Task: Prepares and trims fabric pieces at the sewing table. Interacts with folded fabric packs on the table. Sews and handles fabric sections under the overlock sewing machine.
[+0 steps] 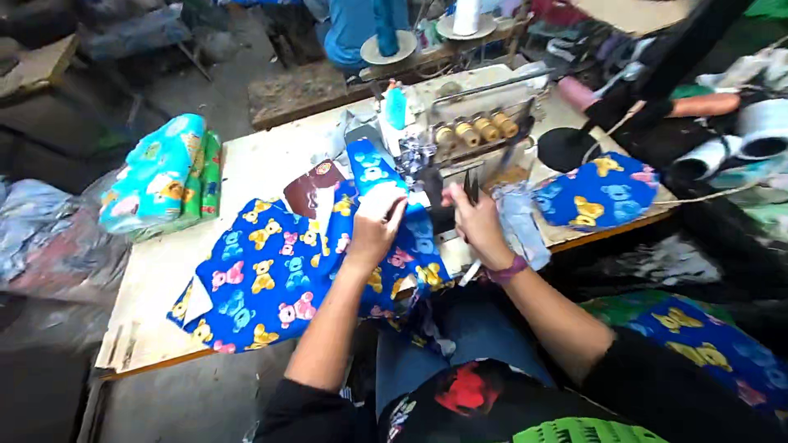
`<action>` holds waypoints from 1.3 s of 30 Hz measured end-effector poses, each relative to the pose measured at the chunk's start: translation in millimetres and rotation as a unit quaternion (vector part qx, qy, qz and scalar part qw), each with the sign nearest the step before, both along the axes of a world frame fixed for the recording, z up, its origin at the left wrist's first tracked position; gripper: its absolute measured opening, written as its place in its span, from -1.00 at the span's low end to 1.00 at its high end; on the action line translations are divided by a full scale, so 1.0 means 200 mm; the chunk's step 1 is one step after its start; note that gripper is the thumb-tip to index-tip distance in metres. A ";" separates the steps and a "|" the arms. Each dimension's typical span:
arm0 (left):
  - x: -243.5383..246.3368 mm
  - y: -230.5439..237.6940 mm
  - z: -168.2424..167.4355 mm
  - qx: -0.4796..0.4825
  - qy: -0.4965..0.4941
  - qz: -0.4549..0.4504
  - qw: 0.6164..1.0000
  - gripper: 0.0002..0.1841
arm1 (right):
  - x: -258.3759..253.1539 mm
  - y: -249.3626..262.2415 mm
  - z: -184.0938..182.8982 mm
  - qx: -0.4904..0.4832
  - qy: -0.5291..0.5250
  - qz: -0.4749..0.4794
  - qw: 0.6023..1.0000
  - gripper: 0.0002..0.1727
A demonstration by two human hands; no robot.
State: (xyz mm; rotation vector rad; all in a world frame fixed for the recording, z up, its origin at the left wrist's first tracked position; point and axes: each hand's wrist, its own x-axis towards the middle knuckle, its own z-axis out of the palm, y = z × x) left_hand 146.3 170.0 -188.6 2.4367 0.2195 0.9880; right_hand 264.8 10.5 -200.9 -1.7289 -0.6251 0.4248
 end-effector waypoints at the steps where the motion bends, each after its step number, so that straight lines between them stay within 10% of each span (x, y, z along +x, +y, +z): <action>1: 0.00 0.01 -0.02 -0.015 0.015 -0.009 1.000 -0.81 | -0.02 -0.03 -0.03 -0.024 0.026 0.037 0.999 -0.59; 11: 0.20 0.20 0.16 0.006 0.302 0.115 0.946 -0.50 | 0.03 -0.14 0.04 0.008 -0.045 0.072 0.996 -0.68; 17: 0.01 0.01 0.11 0.089 -0.015 0.067 0.994 -0.70 | 0.29 -0.70 -0.01 -0.041 -0.305 -0.033 0.951 -0.80; 23: 0.06 -0.42 0.01 0.060 -0.062 -0.168 0.982 -0.81 | 0.53 -0.93 -0.14 -0.257 -0.396 0.019 0.881 -0.71; 28: 0.38 -0.75 -0.09 0.014 -0.022 -0.260 0.965 -0.82 | 0.74 -0.93 -0.05 -0.192 -0.108 0.009 0.975 -0.75; 33: 0.72 -1.00 -0.25 0.055 0.027 -0.290 0.955 -0.70 | 0.79 -0.97 -0.01 -0.139 0.101 0.061 0.983 -0.82; 39: 0.71 -1.05 -0.34 0.147 0.172 -0.212 0.951 -0.62 | 0.81 -0.92 -0.10 -0.078 0.197 -0.108 0.971 -0.77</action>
